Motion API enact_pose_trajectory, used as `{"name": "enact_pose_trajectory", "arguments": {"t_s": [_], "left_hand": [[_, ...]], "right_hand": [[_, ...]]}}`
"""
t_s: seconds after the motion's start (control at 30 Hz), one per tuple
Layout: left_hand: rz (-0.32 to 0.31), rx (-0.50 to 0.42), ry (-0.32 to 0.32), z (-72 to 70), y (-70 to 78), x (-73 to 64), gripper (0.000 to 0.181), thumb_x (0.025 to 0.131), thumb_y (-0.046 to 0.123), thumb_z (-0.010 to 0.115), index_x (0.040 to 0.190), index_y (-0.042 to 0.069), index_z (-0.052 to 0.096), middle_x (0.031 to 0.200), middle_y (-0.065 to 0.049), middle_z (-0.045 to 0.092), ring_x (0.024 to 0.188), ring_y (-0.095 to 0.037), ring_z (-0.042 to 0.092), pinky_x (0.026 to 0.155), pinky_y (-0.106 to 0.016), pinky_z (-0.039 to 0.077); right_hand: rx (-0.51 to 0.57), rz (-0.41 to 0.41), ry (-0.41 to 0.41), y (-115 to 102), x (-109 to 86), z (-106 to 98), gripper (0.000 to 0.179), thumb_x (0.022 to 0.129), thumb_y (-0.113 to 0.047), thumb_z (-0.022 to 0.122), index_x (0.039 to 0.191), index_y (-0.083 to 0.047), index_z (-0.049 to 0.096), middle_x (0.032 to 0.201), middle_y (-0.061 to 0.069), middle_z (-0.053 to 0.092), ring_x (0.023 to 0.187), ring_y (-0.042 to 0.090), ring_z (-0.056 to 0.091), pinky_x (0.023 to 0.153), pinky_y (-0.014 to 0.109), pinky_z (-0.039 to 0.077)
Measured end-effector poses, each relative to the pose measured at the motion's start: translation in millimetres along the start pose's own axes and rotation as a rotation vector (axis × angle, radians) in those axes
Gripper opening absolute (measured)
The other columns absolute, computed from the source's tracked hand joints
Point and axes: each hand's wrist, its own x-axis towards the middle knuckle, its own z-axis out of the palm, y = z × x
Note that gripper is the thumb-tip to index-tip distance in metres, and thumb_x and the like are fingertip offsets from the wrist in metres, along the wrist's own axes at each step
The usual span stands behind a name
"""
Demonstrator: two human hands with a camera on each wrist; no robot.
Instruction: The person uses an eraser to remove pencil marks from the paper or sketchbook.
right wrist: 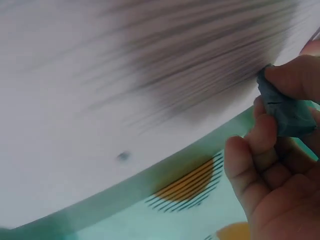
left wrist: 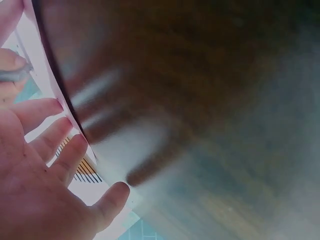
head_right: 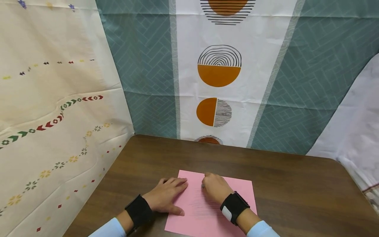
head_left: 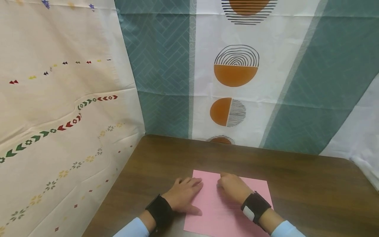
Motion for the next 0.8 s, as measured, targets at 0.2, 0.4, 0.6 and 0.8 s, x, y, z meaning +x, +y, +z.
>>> {"name": "enact_pose_trajectory", "arguments": {"t_s": [0.2,0.4,0.6,0.8], "left_hand": [[-0.012,-0.028,-0.01,-0.4,-0.3,-1.6,0.091,0.071,0.072,0.058,0.14,0.015,0.041,0.145,-0.002,0.035,0.127,-0.022,0.031,0.09,-0.06,0.033],[-0.009,-0.035,-0.012,-1.7,0.4,-1.1,0.091,0.071,0.072,0.058,0.14,0.015,0.041,0.145,-0.003,0.035,0.127,-0.022,0.031,0.09,-0.06,0.032],[-0.018,-0.053,-0.022,0.0,0.0,0.2,0.092,0.071,0.071,0.058,0.141,0.015,0.04,0.146,-0.003,0.034,0.128,-0.022,0.03,0.091,-0.061,0.031],[-0.012,-0.064,-0.027,-2.7,1.0,0.8,0.091,0.071,0.071,0.058,0.141,0.015,0.04,0.146,-0.003,0.034,0.128,-0.022,0.03,0.091,-0.063,0.031]], "right_hand": [[0.011,0.054,0.026,16.4,-24.7,-5.2,0.024,0.067,0.009,0.064,0.064,-0.014,0.065,0.062,-0.007,0.042,0.056,0.006,0.037,0.05,0.025,0.04],[0.032,0.109,0.034,29.4,-46.9,-14.1,0.022,0.067,0.009,0.065,0.062,-0.012,0.062,0.063,-0.007,0.042,0.058,0.006,0.039,0.051,0.025,0.041],[0.012,0.175,0.001,41.8,-64.6,-22.3,0.019,0.069,0.007,0.068,0.065,-0.011,0.065,0.063,-0.006,0.043,0.059,0.007,0.04,0.052,0.027,0.042],[-0.005,0.185,0.004,49.2,-71.0,-22.2,0.019,0.068,0.008,0.069,0.066,-0.01,0.066,0.063,-0.006,0.043,0.057,0.007,0.041,0.05,0.028,0.041]]}}
